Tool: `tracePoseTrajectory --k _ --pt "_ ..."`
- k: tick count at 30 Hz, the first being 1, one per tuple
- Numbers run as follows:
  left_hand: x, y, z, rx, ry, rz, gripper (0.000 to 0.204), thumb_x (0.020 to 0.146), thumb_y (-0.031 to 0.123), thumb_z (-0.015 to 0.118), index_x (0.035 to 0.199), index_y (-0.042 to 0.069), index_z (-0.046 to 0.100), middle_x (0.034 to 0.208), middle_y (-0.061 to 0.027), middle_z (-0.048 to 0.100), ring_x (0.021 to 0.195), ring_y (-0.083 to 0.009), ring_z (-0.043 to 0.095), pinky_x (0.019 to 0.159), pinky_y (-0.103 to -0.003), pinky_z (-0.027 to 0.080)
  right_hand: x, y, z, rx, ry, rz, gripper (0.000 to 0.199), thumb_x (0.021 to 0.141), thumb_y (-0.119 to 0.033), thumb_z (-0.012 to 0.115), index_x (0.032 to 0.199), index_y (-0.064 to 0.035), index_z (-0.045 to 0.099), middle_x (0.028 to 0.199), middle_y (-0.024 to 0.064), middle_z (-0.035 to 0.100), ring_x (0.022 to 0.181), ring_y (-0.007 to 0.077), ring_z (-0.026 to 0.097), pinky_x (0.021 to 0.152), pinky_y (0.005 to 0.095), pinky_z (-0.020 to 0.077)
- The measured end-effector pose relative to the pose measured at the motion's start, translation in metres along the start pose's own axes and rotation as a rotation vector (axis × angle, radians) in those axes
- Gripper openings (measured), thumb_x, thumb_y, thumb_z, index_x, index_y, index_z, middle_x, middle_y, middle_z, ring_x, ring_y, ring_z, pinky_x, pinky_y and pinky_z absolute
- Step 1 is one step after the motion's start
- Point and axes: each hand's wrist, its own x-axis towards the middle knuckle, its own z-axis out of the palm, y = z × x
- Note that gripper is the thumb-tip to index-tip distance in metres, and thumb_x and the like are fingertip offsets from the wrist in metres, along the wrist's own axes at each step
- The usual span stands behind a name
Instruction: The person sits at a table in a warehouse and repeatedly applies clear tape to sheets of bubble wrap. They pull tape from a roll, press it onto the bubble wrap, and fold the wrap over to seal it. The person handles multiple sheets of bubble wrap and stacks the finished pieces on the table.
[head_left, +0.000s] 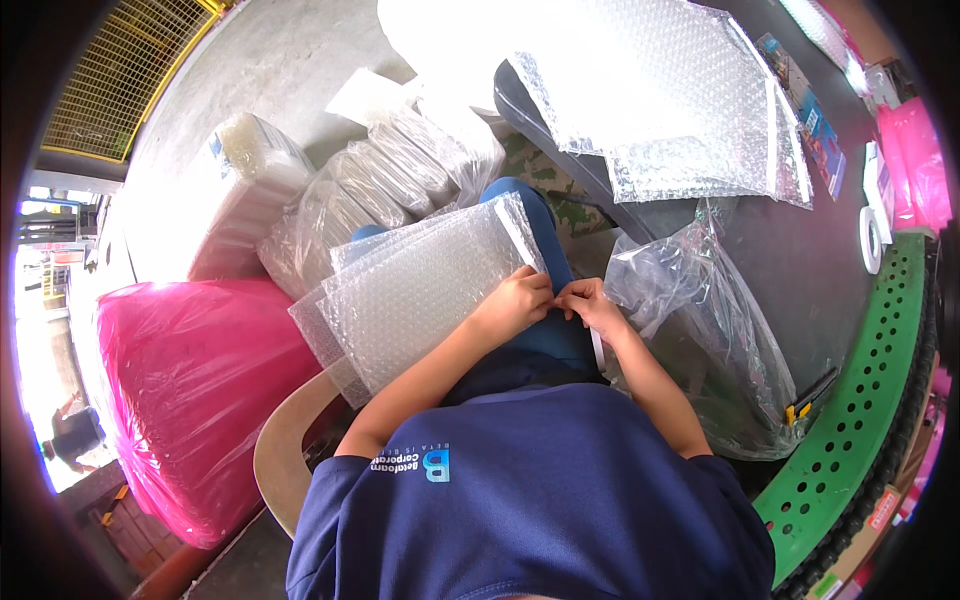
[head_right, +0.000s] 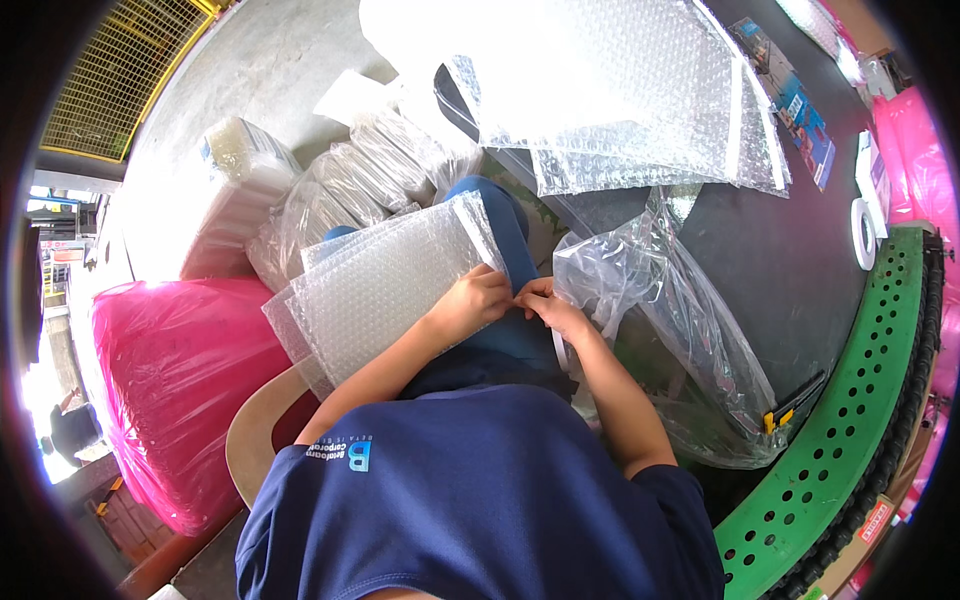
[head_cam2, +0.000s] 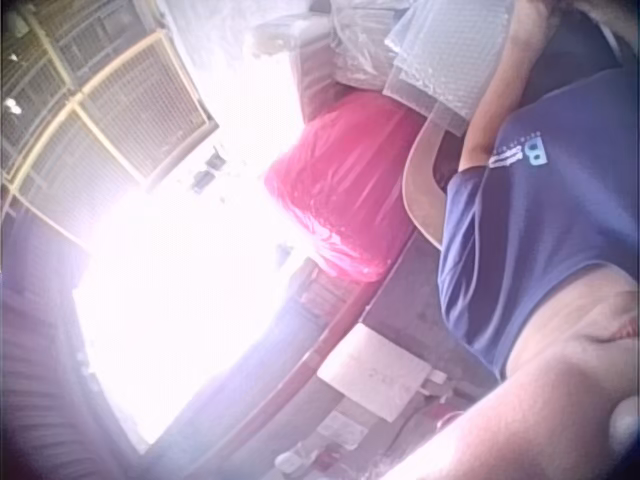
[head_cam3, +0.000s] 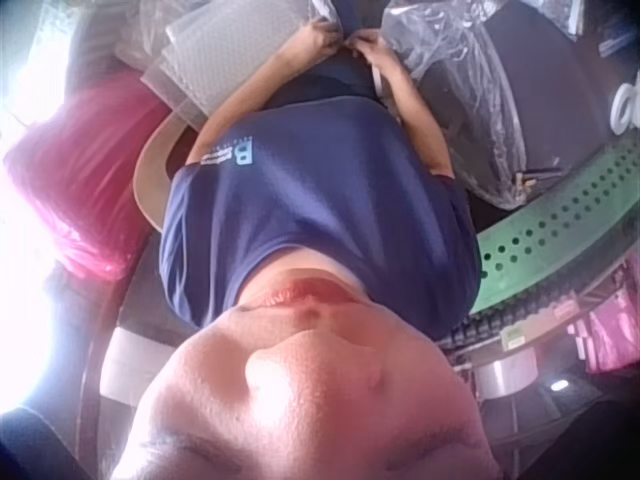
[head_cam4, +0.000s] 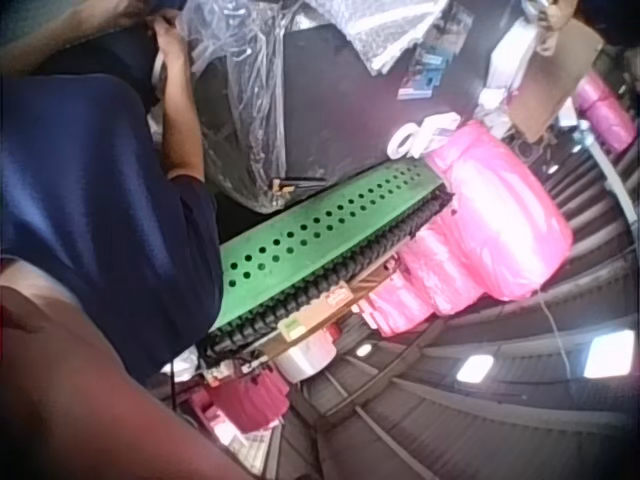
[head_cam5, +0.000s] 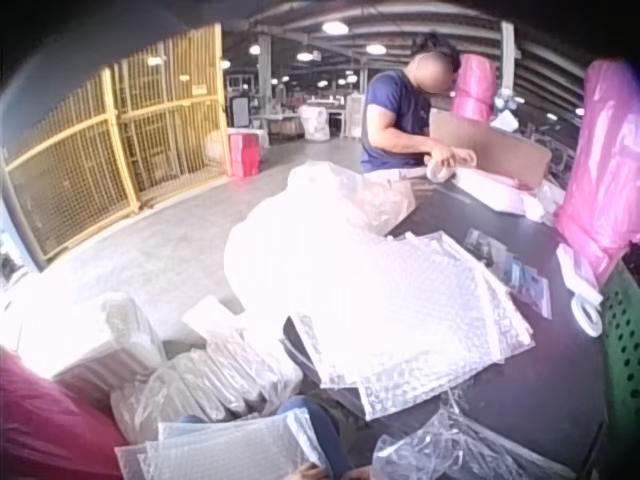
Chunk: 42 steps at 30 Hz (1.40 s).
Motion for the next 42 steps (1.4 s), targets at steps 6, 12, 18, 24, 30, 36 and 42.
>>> tracePoseTrajectory --k 6,12,18,24,30,36,42 --pt "-0.015 0.007 0.001 0.146 -0.081 0.094 0.019 0.073 0.018 0.07 0.089 0.008 0.069 0.101 -0.0005 0.06 0.101 -0.0208 0.053 0.09 -0.034 0.047 0.004 0.017 -0.033 0.126 0.282 0.032 0.019 0.084 -0.026 0.063 0.081 -0.0085 0.068 0.062 -0.0019 0.055 0.052 0.004 0.046 0.043 0.0195 0.0302" --pt "-0.024 0.05 -0.038 0.26 -0.107 -0.06 0.044 0.081 0.022 0.069 0.122 0.01 0.061 0.129 -0.0101 0.052 0.129 -0.0341 0.039 0.106 -0.047 0.038 -0.021 -0.028 -0.03 -0.082 0.238 -0.258 0.026 0.09 -0.023 0.06 0.109 -0.0067 0.066 0.068 -0.0037 0.054 0.059 0.0024 0.047 0.046 0.0189 0.0341" --pt "-0.046 0.039 -0.021 0.412 -0.078 -0.321 0.043 0.087 0.015 0.062 0.128 0.004 0.055 0.134 -0.0221 0.05 0.127 -0.0463 0.042 0.099 -0.052 0.044 -0.026 -0.035 0.02 -0.395 0.045 -0.386 0.043 0.085 0.001 0.06 0.125 -0.0117 0.063 0.072 -0.0017 0.064 0.064 0.0017 0.042 0.058 0.0235 0.0427" --pt "-0.043 0.072 -0.122 -0.031 0.384 -0.63 0.024 0.088 -0.003 0.051 0.105 -0.002 0.066 0.093 -0.0173 0.069 0.084 -0.0244 0.068 0.075 -0.036 0.053 -0.021 -0.003 0.003 -0.37 -0.093 -0.252 0.048 0.091 -0.011 0.057 0.138 -0.0221 0.051 0.084 -0.0013 0.063 0.073 0.0051 0.046 0.07 0.0224 0.0428" --pt "0.006 0.123 -0.244 0.63 1.313 -0.256 0.023 0.093 -0.003 0.044 0.108 -0.01 0.059 0.091 -0.0187 0.07 0.079 -0.0236 0.07 0.07 -0.029 0.053 -0.012 -0.002 0.004 -0.382 -0.106 -0.362 0.05 0.087 -0.012 0.06 0.136 -0.022 0.053 0.062 -0.0063 0.041 0.058 0.0048 0.032 0.055 0.0233 0.0338" --pt "0.177 0.144 -0.216 0.638 0.631 0.385 0.044 0.089 -0.004 0.045 0.131 0.002 0.052 0.139 -0.0173 0.05 0.13 -0.032 0.047 0.109 -0.047 0.037 -0.007 -0.004 0.004 -0.376 -0.113 -0.349 0.05 0.087 -0.012 0.06 0.135 -0.0197 0.054 0.059 -0.0054 0.036 0.056 0.0051 0.029 0.052 0.0237 0.0306" --pt "0.25 0.14 -0.142 0.356 -0.044 0.194 0.037 0.094 0.027 0.055 0.123 0.004 0.058 0.124 -0.0177 0.058 0.121 -0.0317 0.054 0.102 -0.046 0.043 -0.014 -0.003 0.009 -0.403 -0.086 -0.327 0.05 0.089 -0.019 0.057 0.139 -0.0185 0.05 0.063 -0.0041 0.044 0.058 0.0064 0.034 0.055 0.0237 0.0339"
